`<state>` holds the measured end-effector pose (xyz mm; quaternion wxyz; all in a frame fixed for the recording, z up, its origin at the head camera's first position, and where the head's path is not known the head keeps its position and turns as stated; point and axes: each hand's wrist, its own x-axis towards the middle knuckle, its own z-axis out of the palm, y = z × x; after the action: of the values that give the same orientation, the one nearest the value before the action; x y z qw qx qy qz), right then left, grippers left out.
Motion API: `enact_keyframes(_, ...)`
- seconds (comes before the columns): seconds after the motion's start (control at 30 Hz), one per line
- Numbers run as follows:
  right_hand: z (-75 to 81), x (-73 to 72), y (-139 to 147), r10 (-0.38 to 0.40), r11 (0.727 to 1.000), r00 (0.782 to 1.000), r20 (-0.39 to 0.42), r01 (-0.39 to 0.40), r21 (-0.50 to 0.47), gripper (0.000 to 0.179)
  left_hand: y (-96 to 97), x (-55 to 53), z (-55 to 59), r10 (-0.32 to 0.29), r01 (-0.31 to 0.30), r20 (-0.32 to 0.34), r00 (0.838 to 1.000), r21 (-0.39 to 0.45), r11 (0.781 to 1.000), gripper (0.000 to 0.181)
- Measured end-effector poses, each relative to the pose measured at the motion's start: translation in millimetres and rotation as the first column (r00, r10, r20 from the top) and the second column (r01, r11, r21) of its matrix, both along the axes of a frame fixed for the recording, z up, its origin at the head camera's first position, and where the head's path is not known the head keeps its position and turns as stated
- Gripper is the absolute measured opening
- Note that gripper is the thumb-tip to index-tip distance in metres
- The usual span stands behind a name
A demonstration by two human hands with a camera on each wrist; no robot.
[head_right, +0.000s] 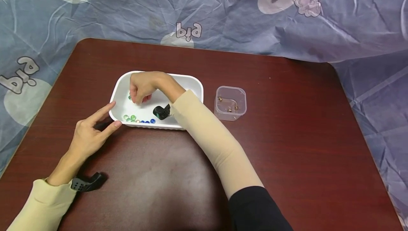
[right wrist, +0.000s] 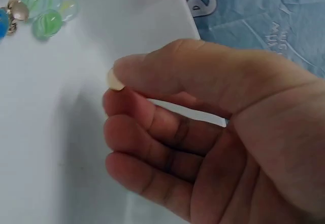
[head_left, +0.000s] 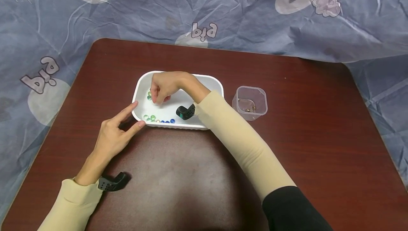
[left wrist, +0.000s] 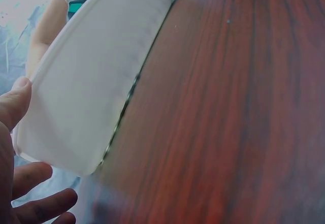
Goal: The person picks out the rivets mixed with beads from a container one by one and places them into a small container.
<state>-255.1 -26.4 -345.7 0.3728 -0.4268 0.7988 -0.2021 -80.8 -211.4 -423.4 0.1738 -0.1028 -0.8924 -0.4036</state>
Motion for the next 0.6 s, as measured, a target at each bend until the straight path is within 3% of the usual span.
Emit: enact_keyframes(0.6,11.4,-3.8,26,-0.118,0.983,0.989,0.085,0.128,-0.134,0.016,0.4,0.9,2.9,-0.002,0.002,0.028,1.0,-0.002,1.0,0.063)
